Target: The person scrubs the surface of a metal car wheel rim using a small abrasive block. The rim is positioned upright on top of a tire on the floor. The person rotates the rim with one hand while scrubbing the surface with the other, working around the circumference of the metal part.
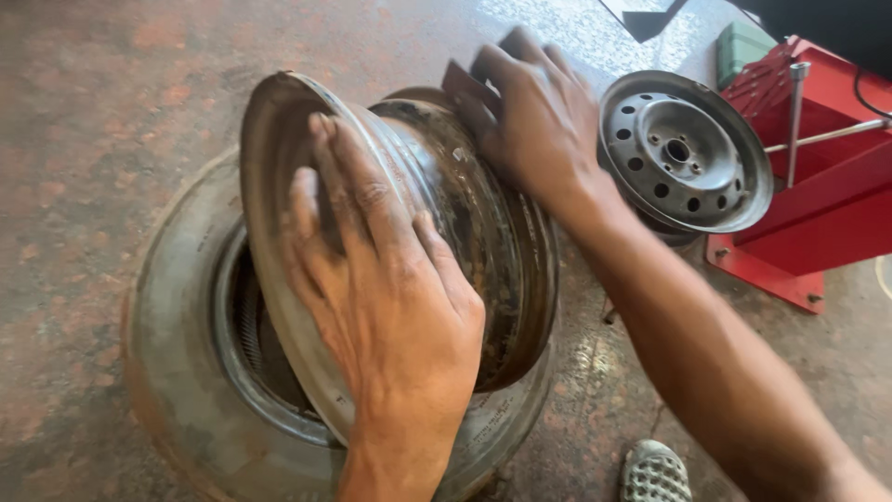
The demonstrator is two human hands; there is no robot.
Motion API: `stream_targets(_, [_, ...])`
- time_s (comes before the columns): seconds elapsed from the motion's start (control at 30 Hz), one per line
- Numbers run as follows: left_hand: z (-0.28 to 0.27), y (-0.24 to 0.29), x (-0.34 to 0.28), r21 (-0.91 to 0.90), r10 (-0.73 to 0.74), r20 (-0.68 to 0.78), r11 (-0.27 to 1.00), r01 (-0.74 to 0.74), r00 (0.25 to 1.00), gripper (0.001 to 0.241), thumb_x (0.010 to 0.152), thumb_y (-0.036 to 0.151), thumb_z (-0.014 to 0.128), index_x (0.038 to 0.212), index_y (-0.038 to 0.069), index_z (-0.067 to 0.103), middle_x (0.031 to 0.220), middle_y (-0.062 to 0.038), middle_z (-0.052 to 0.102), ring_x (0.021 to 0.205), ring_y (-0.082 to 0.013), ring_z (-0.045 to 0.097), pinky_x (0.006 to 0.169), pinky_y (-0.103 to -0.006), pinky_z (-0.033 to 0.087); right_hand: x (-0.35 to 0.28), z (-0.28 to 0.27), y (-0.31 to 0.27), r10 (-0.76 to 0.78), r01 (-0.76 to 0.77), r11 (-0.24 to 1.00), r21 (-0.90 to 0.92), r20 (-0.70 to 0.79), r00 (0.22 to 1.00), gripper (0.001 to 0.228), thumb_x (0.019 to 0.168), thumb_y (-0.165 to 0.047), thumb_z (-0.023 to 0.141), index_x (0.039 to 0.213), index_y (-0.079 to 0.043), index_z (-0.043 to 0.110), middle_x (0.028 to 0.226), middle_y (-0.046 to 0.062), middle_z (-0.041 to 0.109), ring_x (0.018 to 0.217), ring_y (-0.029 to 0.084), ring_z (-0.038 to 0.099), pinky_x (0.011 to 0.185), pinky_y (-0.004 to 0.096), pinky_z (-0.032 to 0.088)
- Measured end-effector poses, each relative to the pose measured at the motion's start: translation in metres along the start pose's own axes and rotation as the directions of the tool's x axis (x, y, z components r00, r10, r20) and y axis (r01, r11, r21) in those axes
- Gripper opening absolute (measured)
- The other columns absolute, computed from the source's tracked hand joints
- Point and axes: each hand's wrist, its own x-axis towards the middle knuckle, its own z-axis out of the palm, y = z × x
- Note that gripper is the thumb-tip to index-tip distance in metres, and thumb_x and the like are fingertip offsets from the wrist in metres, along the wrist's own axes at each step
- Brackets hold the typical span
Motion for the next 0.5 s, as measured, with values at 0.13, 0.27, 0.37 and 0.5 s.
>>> stream_targets(0.13, [0.003,0.0,0.001,0.011,0.002,0.092,1.0,-0.003,0.996,0.068,0.097,0.018,0.059,0.155,-0.005,0.033,0.162,-0.017,0.035,0.15,-0.0429,0.026,0.122,-0.0621,0.017,-0.099,-0.045,-0.016,0.138,-0.126,0.98,0.151,-0.067,0.988,0.019,0.099,-0.026,0.066,0.104,-0.008,0.069,0.095,0.009,0.07,0.09,0.022,0.067,0.107,0.055,0.039])
stream_targets(0.27, [0.006,-0.004,0.002,0.1,0.01,0.134,0.995,-0.024,0.991,0.065,0.096,0.017,0.063,0.154,0.0,0.038,0.162,-0.013,0.033,0.15,-0.044,0.022,0.122,-0.0639,0.014,-0.065,-0.027,0.002,0.147,-0.148,0.986,0.079,0.021,0.989,0.025,0.103,-0.031,0.072,0.094,-0.009,0.066,0.089,0.009,0.069,0.089,0.028,0.065,0.106,0.05,0.043])
stream_targets(0.37, [0.001,0.0,0.002,0.058,0.016,0.127,0.998,-0.023,0.992,0.067,0.095,0.011,0.064,0.155,-0.001,0.038,0.164,-0.014,0.032,0.151,-0.0452,0.021,0.123,-0.0637,0.014,-0.001,-0.003,0.008,0.101,-0.121,0.978,0.168,0.123,0.987,0.019,0.09,-0.025,0.074,0.1,-0.011,0.067,0.094,0.007,0.067,0.094,0.031,0.062,0.081,0.049,0.045])
stream_targets(0.5, [0.004,-0.001,0.001,0.025,0.015,0.124,1.0,-0.018,0.992,0.068,0.096,0.013,0.065,0.155,-0.003,0.036,0.165,-0.015,0.031,0.152,-0.0447,0.022,0.125,-0.0646,0.014,-0.074,-0.035,-0.006,0.197,-0.192,0.956,0.221,0.001,0.98,0.025,0.102,-0.02,0.076,0.095,-0.002,0.06,0.092,0.014,0.064,0.092,0.032,0.061,0.079,0.045,0.047])
